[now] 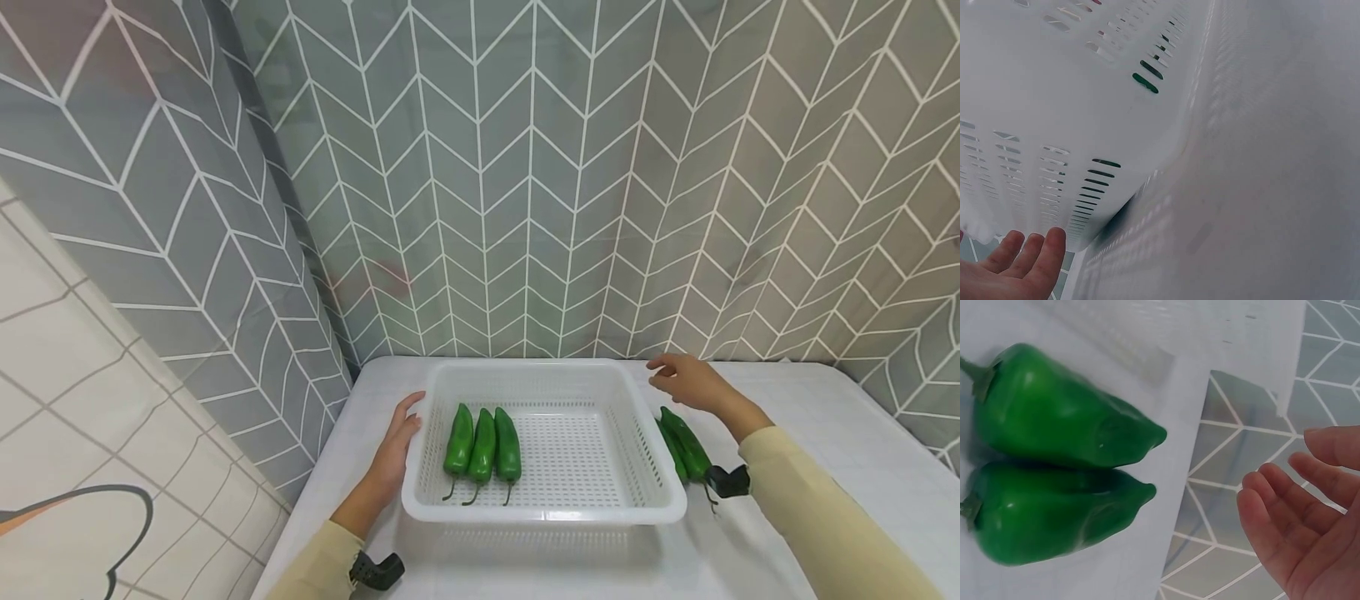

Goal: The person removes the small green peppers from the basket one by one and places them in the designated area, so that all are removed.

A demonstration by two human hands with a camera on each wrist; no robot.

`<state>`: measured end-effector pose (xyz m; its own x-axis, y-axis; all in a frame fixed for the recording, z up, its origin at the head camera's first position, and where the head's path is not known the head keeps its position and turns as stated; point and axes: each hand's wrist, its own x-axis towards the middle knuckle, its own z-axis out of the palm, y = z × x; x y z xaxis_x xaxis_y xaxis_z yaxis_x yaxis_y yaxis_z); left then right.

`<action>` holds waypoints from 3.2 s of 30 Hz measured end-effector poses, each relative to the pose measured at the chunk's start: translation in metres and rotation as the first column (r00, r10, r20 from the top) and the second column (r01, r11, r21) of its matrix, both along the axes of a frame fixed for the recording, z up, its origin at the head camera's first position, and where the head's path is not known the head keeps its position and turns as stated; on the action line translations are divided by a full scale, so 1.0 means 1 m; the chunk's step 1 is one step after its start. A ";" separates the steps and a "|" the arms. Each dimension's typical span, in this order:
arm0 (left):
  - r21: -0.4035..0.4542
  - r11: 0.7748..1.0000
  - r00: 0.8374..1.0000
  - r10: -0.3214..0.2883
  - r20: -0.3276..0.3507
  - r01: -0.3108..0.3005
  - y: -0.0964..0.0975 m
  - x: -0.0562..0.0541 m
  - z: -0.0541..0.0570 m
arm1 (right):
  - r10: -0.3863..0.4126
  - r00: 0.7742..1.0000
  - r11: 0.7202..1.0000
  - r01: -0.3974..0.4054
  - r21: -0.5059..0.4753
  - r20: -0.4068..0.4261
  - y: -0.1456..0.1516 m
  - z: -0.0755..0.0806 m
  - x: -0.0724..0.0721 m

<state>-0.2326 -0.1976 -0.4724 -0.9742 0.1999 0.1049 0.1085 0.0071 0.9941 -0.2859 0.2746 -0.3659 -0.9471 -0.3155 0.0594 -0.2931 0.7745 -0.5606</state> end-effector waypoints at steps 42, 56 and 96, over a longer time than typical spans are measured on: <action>0.008 1.000 1.000 0.004 0.000 -0.004 0.002 0.003 0.004 | 0.144 0.988 0.986 -0.149 -0.077 -0.060 -0.076 0.037 -0.010; 0.026 1.000 1.000 -0.004 -0.005 0.005 0.001 0.003 0.002 | 0.210 0.978 0.974 -0.210 -0.086 -0.012 -0.112 0.021 -0.016; 0.015 1.000 1.000 -0.010 -0.011 0.010 0.000 0.000 0.001 | 0.171 0.954 0.984 -0.177 0.002 0.247 -0.183 -0.030 -0.017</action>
<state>-0.2325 -0.1973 -0.4717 -0.9709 0.2078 0.1189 0.1196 -0.0089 0.9928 -0.3030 0.0912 -0.3960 -0.8617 -0.4755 -0.1769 -0.2807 0.7374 -0.6144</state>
